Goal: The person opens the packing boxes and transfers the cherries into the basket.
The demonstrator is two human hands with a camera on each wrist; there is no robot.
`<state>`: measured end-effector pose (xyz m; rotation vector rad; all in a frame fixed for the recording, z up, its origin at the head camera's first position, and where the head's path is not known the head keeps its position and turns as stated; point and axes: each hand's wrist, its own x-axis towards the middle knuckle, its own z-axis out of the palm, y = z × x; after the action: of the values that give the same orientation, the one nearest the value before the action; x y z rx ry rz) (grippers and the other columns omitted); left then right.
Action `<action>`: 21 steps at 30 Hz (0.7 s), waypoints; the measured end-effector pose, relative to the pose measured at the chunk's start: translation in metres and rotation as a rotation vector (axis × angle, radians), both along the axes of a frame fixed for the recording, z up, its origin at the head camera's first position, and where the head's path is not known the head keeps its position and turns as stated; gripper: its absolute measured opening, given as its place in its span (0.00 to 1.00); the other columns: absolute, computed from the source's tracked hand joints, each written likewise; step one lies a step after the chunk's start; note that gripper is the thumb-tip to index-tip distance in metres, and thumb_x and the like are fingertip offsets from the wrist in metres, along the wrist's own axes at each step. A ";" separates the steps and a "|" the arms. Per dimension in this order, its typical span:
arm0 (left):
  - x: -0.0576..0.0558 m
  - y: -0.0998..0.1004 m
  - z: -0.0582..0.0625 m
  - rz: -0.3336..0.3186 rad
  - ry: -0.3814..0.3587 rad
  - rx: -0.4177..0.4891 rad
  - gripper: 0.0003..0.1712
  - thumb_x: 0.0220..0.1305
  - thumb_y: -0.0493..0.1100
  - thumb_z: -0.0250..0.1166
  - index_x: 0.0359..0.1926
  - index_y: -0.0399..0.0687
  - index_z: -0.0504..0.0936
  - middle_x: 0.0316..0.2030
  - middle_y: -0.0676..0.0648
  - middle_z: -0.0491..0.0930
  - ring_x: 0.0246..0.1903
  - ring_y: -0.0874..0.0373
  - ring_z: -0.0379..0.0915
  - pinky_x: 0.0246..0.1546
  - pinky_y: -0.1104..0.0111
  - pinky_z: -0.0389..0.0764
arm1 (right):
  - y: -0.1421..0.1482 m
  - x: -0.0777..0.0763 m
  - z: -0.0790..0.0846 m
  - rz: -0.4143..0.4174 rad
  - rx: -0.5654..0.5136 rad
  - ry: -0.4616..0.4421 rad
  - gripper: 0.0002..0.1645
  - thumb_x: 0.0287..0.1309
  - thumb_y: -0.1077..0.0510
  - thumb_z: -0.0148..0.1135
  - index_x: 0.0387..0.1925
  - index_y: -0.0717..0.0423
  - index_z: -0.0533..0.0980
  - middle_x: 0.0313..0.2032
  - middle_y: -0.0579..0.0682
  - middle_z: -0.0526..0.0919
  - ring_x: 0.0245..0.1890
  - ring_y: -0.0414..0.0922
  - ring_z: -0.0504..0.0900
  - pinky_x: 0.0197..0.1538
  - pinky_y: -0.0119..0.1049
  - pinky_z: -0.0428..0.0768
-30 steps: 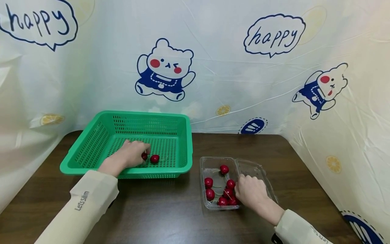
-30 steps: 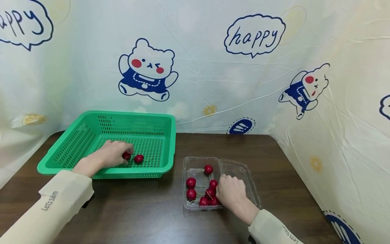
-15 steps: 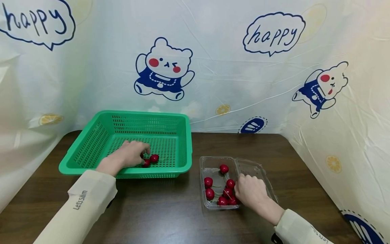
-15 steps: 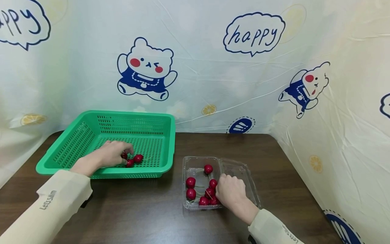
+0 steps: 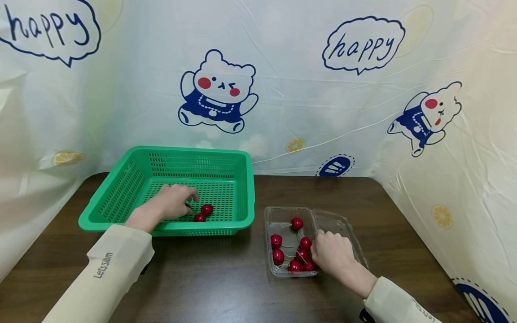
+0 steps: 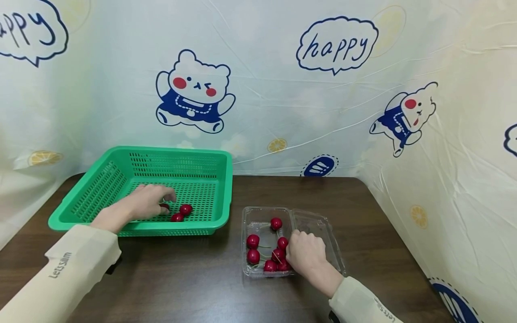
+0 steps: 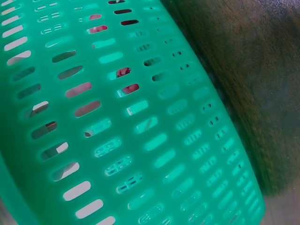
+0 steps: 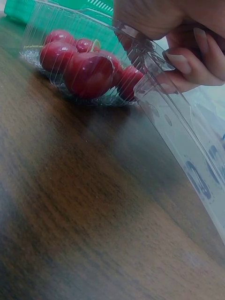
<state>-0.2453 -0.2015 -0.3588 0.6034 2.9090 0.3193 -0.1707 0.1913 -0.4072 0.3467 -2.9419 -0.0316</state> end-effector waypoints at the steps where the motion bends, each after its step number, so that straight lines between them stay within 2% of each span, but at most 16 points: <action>1: 0.000 0.000 0.000 0.003 -0.001 0.004 0.15 0.57 0.36 0.67 0.47 0.41 0.80 0.46 0.36 0.83 0.47 0.42 0.76 0.48 0.40 0.68 | 0.000 0.000 0.000 0.001 0.000 0.001 0.19 0.55 0.58 0.59 0.12 0.56 0.67 0.09 0.50 0.67 0.09 0.44 0.66 0.08 0.41 0.66; 6: 0.000 -0.001 0.004 0.013 0.003 0.028 0.18 0.59 0.39 0.66 0.50 0.40 0.79 0.47 0.36 0.83 0.47 0.42 0.76 0.48 0.39 0.69 | 0.000 -0.001 -0.001 0.002 0.001 0.005 0.19 0.55 0.58 0.59 0.12 0.57 0.67 0.09 0.50 0.68 0.09 0.45 0.67 0.08 0.42 0.67; 12: -0.001 -0.002 0.011 0.039 0.013 0.112 0.25 0.60 0.44 0.67 0.57 0.41 0.73 0.47 0.33 0.82 0.42 0.43 0.78 0.43 0.45 0.78 | 0.001 0.000 -0.001 0.004 0.001 0.009 0.18 0.54 0.57 0.59 0.13 0.57 0.68 0.09 0.51 0.69 0.09 0.45 0.68 0.08 0.42 0.68; 21: 0.003 0.005 0.016 0.035 0.078 0.125 0.24 0.63 0.46 0.64 0.57 0.40 0.74 0.48 0.34 0.82 0.44 0.43 0.78 0.44 0.46 0.79 | 0.001 -0.002 -0.001 0.007 0.002 0.015 0.18 0.53 0.58 0.59 0.12 0.57 0.67 0.08 0.50 0.68 0.08 0.44 0.66 0.08 0.41 0.67</action>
<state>-0.2426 -0.1965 -0.3424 0.5968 2.9942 0.4967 -0.1723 0.1921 -0.4084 0.3552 -2.9254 -0.0357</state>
